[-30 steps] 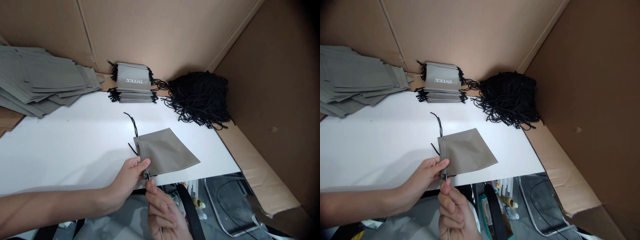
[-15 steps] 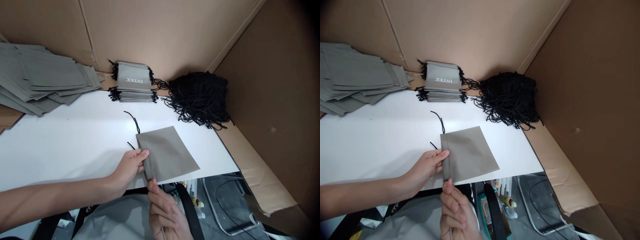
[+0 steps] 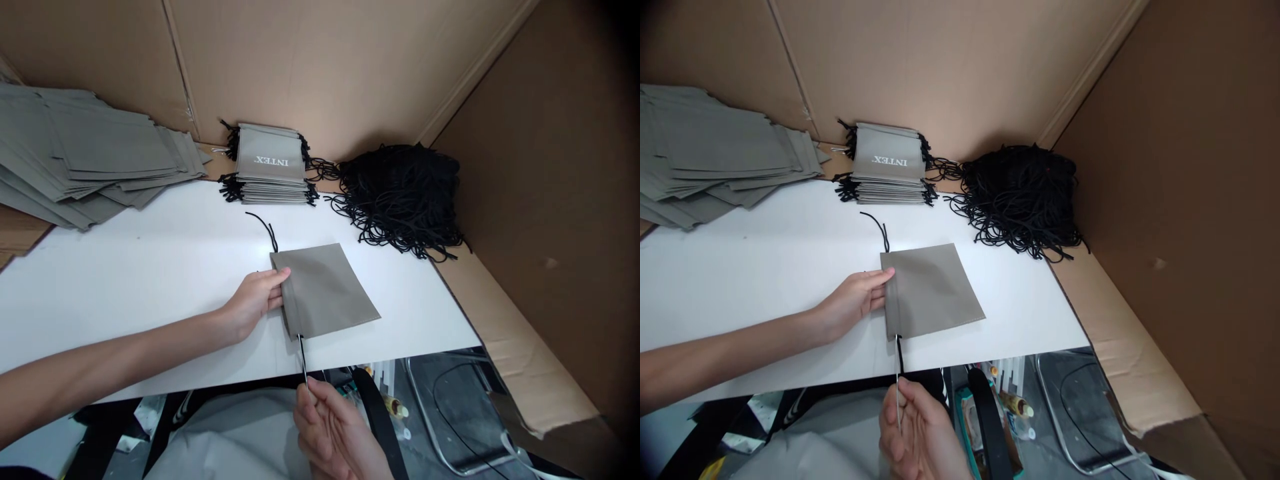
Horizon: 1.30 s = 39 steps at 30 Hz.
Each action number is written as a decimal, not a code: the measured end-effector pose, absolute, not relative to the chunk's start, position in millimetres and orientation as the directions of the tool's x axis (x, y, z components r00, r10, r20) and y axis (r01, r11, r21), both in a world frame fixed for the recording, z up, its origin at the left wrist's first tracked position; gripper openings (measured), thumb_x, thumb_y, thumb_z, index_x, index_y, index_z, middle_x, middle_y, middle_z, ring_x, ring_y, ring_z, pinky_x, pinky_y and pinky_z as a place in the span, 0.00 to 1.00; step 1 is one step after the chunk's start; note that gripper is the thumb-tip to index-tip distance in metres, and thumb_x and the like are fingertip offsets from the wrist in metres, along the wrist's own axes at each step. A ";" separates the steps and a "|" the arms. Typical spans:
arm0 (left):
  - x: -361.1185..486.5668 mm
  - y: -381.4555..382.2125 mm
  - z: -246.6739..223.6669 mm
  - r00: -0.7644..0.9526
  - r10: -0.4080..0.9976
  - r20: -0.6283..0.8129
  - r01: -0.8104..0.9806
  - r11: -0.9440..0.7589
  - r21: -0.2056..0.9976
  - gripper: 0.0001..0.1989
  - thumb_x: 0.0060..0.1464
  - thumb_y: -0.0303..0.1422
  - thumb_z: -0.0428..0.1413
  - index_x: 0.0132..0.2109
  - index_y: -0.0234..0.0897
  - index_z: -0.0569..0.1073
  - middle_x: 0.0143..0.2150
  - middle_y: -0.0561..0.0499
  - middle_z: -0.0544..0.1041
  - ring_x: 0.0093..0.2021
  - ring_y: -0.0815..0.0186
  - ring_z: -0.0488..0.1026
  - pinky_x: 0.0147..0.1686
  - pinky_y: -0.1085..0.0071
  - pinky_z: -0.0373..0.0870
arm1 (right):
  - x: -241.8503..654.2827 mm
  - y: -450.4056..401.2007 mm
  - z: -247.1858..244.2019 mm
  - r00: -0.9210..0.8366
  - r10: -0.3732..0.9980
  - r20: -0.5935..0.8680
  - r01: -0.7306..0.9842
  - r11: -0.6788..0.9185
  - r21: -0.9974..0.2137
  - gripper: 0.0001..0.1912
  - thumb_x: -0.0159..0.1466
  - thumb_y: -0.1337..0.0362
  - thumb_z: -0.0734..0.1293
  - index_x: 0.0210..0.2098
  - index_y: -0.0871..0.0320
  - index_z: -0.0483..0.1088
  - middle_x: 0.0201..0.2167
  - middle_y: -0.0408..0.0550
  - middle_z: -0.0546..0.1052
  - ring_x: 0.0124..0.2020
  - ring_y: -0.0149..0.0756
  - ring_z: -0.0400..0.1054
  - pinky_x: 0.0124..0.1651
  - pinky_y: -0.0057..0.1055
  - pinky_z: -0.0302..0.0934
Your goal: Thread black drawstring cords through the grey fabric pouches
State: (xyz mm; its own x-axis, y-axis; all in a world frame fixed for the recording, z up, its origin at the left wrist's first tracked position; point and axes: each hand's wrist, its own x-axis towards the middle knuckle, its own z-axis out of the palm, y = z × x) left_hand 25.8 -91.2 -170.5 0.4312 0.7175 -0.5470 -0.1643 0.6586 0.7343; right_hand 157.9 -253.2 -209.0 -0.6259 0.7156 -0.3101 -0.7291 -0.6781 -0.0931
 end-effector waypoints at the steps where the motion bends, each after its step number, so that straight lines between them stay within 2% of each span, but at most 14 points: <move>1: 25.8 -88.5 -171.3 0.429 0.722 -0.542 -0.161 0.652 0.741 0.13 0.63 0.35 0.56 0.46 0.30 0.78 0.50 0.40 0.81 0.49 0.59 0.78 0.57 0.63 0.69 | 157.4 -252.7 -205.7 -0.614 0.717 -0.330 -0.732 -0.674 -0.101 0.18 0.65 0.54 0.70 0.26 0.59 0.66 0.13 0.37 0.71 0.07 0.20 0.46 0.06 0.15 0.44; 7: 26.6 -89.8 -175.6 0.430 0.736 -0.523 -0.133 0.625 0.769 0.11 0.63 0.35 0.57 0.42 0.29 0.79 0.47 0.40 0.82 0.46 0.60 0.78 0.56 0.63 0.69 | 148.8 -245.7 -180.7 -0.486 0.738 -0.468 -0.762 -0.620 -0.186 0.21 0.58 0.55 0.77 0.27 0.58 0.62 0.14 0.31 0.68 0.08 0.17 0.38 0.07 0.13 0.39; 12: 25.0 -98.6 -175.7 0.449 0.729 -0.517 -0.120 0.622 0.773 0.13 0.61 0.37 0.58 0.43 0.31 0.79 0.46 0.41 0.82 0.47 0.60 0.78 0.57 0.62 0.68 | 144.3 -246.9 -189.4 -0.512 0.746 -0.426 -0.755 -0.628 -0.191 0.22 0.59 0.52 0.75 0.27 0.57 0.61 0.13 0.31 0.68 0.08 0.17 0.38 0.07 0.14 0.39; 18: 25.1 -108.5 -171.9 0.457 0.721 -0.520 -0.115 0.628 0.770 0.14 0.61 0.41 0.58 0.40 0.33 0.80 0.44 0.42 0.82 0.45 0.61 0.78 0.55 0.64 0.69 | 145.3 -243.7 -184.5 -0.542 0.736 -0.406 -0.760 -0.635 -0.139 0.20 0.61 0.55 0.75 0.28 0.58 0.61 0.14 0.31 0.68 0.09 0.17 0.38 0.08 0.14 0.38; 26: 24.8 -129.3 -169.3 0.473 0.677 -0.564 -0.120 0.684 0.720 0.13 0.61 0.40 0.58 0.41 0.34 0.79 0.42 0.44 0.82 0.42 0.61 0.79 0.50 0.66 0.73 | 139.7 -237.0 -191.0 -0.595 0.759 -0.266 -0.779 -0.626 -0.044 0.20 0.65 0.55 0.72 0.29 0.57 0.59 0.17 0.31 0.68 0.10 0.19 0.38 0.08 0.13 0.37; 32: 29.1 -104.4 -168.9 0.450 0.690 -0.567 -0.127 0.678 0.724 0.14 0.61 0.41 0.57 0.39 0.32 0.79 0.43 0.41 0.82 0.44 0.60 0.78 0.54 0.64 0.70 | 142.0 -239.7 -189.6 -0.561 0.762 -0.323 -0.786 -0.613 -0.082 0.21 0.63 0.54 0.74 0.30 0.57 0.59 0.17 0.29 0.64 0.12 0.18 0.34 0.09 0.11 0.38; 39: 31.8 -99.9 -168.2 0.394 0.744 -0.539 -0.129 0.626 0.769 0.14 0.61 0.39 0.57 0.32 0.32 0.76 0.35 0.44 0.81 0.38 0.62 0.77 0.51 0.63 0.70 | 142.9 -238.9 -184.7 -0.563 0.778 -0.279 -0.809 -0.588 -0.006 0.19 0.65 0.58 0.73 0.30 0.59 0.59 0.18 0.29 0.64 0.13 0.17 0.35 0.11 0.08 0.38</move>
